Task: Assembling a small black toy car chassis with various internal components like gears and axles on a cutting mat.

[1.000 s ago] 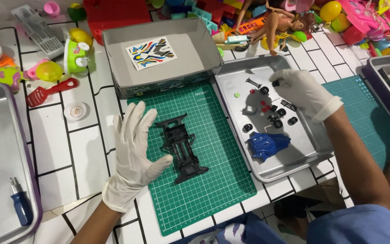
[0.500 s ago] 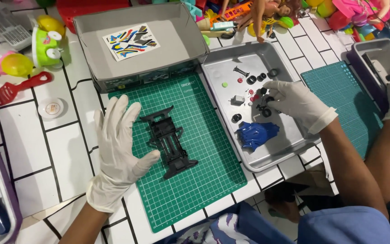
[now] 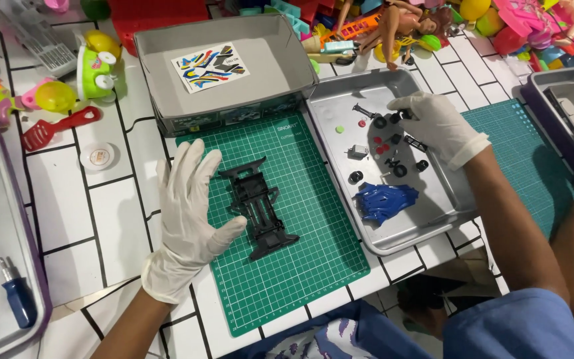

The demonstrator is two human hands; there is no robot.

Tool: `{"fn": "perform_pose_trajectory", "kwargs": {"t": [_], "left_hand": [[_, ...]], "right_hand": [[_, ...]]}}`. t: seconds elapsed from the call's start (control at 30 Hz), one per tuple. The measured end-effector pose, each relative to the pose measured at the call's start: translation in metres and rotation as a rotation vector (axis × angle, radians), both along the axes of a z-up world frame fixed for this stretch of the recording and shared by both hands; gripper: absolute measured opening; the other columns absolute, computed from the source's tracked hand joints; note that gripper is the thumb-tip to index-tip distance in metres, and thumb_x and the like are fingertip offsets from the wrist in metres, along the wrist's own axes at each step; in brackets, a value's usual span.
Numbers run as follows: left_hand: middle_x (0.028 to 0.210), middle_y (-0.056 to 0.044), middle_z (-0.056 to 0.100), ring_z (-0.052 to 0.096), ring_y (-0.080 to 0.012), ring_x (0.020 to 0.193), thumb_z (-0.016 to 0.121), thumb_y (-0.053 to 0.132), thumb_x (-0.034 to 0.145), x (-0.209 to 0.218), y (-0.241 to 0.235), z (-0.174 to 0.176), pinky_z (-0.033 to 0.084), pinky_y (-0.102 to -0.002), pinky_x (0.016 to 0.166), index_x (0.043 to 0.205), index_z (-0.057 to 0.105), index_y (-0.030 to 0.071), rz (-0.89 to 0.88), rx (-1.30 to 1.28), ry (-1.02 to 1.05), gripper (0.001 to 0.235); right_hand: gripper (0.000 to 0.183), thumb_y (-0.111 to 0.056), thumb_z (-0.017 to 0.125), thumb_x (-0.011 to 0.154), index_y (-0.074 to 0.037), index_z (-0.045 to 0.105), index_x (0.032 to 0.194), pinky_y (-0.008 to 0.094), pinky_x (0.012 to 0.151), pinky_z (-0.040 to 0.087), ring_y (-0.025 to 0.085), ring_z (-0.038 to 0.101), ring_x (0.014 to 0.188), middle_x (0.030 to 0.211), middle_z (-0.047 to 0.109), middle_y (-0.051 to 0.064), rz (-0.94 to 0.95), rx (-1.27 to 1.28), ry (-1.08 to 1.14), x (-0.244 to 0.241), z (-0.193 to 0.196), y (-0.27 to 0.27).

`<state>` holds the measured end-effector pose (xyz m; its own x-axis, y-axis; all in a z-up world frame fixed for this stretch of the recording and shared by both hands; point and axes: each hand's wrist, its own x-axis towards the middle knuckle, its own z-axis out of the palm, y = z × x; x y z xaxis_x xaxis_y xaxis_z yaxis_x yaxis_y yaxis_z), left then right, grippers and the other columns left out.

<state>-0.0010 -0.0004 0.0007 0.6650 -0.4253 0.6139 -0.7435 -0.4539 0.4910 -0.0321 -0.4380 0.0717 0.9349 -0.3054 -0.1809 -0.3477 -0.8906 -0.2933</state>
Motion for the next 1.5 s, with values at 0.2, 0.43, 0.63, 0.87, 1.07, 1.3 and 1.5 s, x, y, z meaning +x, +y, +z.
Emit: {"fn": "perform_pose_trajectory", "kwargs": {"t": [0.2,0.43,0.63,0.87,1.07,1.3,1.5], "left_hand": [[0.159,-0.023,0.044,0.036,-0.0397,0.153,0.034,0.078,0.09,0.0,-0.001,0.0,0.011,-0.058,0.13,0.149,0.051,0.001,0.001,-0.008,-0.001,0.098],[0.161,-0.021,0.044,0.036,-0.0423,0.154,0.031,0.078,0.092,0.001,0.0,-0.004,0.012,-0.061,0.129,0.153,0.047,0.007,0.006,0.006,0.004,0.095],[0.16,-0.021,0.043,0.036,-0.0426,0.154,0.033,0.078,0.091,0.001,0.0,-0.003,0.011,-0.06,0.13,0.151,0.048,0.005,-0.007,-0.009,0.008,0.096],[0.161,-0.017,0.04,0.031,-0.0372,0.156,0.033,0.08,0.089,0.0,0.001,0.002,0.007,-0.059,0.129,0.149,0.052,0.001,-0.018,-0.029,0.073,0.101],[0.165,-0.016,0.029,0.02,-0.0363,0.158,0.051,0.087,0.081,0.007,0.001,-0.017,-0.004,-0.059,0.126,0.156,0.044,0.013,-0.049,-0.064,0.114,0.106],[0.165,-0.016,0.029,0.02,-0.0373,0.158,0.052,0.087,0.081,0.007,0.0,-0.015,-0.004,-0.059,0.126,0.157,0.043,0.013,-0.053,-0.07,0.109,0.106],[0.166,-0.012,0.029,0.019,-0.0328,0.158,0.052,0.088,0.078,0.006,-0.001,-0.024,-0.003,-0.057,0.127,0.155,0.047,0.015,-0.03,-0.075,0.122,0.106]], "right_hand": [[0.033,-0.011,0.064,0.097,-0.01,0.07,0.13,0.042,0.095,0.056,0.03,0.07,0.101,0.123,0.07,0.016,0.153,-0.12,0.057,0.011,-0.023,-0.021],[0.028,-0.009,0.075,0.091,-0.009,0.072,0.119,0.033,0.088,0.058,0.021,0.069,0.095,0.115,0.071,0.009,0.213,0.13,-0.146,0.0,-0.008,0.02],[0.031,-0.011,0.072,0.09,-0.014,0.074,0.12,0.037,0.108,0.046,0.022,0.061,0.126,0.124,0.073,0.004,0.343,0.121,-0.101,0.024,-0.025,0.035],[0.037,-0.008,0.072,0.088,-0.012,0.072,0.125,0.036,0.096,0.053,0.024,0.066,0.111,0.129,0.069,0.01,0.43,-0.011,-0.187,0.035,-0.034,0.021],[0.04,-0.002,0.076,0.083,-0.01,0.075,0.121,0.034,0.081,0.056,0.019,0.065,0.09,0.104,0.07,0.011,0.332,0.346,-0.234,0.034,-0.062,0.025],[0.04,-0.002,0.073,0.081,-0.012,0.074,0.12,0.026,0.074,0.054,0.011,0.061,0.084,0.096,0.069,0.001,0.185,0.412,-0.198,0.022,-0.038,0.052],[0.04,-0.007,0.078,0.077,-0.018,0.076,0.116,0.033,0.088,0.058,0.018,0.073,0.098,0.098,0.076,0.004,0.247,0.428,-0.133,0.03,-0.048,0.078]]}}
